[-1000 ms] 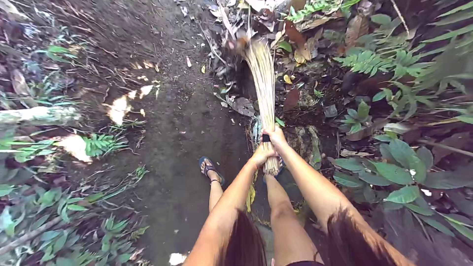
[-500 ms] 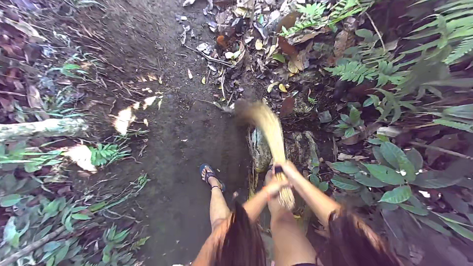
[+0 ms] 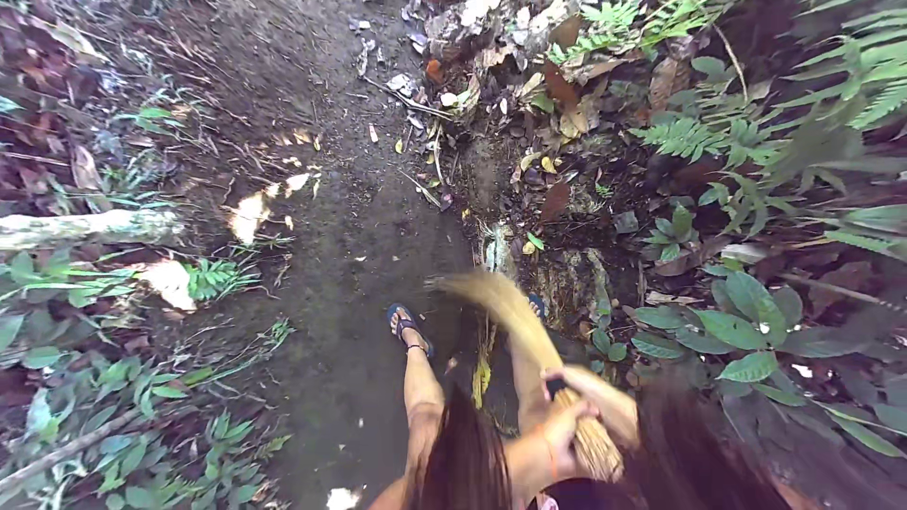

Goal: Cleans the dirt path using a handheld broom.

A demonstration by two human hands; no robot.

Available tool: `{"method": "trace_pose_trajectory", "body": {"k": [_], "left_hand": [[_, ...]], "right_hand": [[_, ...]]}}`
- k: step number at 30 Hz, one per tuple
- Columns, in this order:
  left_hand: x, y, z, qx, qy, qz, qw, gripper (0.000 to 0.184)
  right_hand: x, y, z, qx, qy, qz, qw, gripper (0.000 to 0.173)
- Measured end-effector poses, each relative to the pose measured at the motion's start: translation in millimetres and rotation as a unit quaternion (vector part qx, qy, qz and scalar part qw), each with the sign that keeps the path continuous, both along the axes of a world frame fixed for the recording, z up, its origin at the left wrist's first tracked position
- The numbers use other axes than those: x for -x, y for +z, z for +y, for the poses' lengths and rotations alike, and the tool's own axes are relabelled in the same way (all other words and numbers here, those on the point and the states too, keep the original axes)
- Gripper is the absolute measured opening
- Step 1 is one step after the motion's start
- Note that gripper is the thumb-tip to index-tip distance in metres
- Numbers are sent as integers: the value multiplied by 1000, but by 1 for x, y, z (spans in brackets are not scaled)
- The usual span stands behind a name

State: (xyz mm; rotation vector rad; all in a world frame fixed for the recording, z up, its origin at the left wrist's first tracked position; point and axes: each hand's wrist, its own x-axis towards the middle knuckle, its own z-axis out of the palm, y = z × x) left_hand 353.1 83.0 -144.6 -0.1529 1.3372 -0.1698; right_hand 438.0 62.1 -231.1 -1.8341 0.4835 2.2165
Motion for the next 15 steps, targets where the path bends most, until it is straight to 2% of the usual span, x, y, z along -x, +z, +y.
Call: {"method": "trace_pose_trajectory", "body": {"k": [2,3,5,7,9,10,12,13,14,15], "left_hand": [[9,-85,18,-81,-9,-129,988,35],[15,-116,29,-136,-13,-157,978,44],[26,-142,40,-200,-20,-144,969,59],[44,-117,21,-201,-23,-86,976,78],[53,-65,-11,-185,-5,-46,982,88],[51,-30,-31,-170,14,-23,985,86],[36,29,-57,-134,65,35,988,55],[29,42,-60,-92,84,42,991,35],[24,40,-53,-40,82,20,996,21],[22,25,-46,7,69,-18,997,15]], "right_hand": [[-14,-45,45,-74,-14,-95,993,16],[-13,-60,69,-110,-31,-128,985,21],[-2,-75,93,-166,-50,-150,973,37],[18,-59,75,-196,-23,-127,972,53],[30,-16,45,-187,-4,-79,979,59],[32,11,27,-155,8,-44,987,55],[28,50,-2,-52,39,35,997,30],[24,56,-11,5,44,61,997,16],[18,51,-14,49,42,63,996,9],[13,41,-13,71,29,36,996,10]]}}
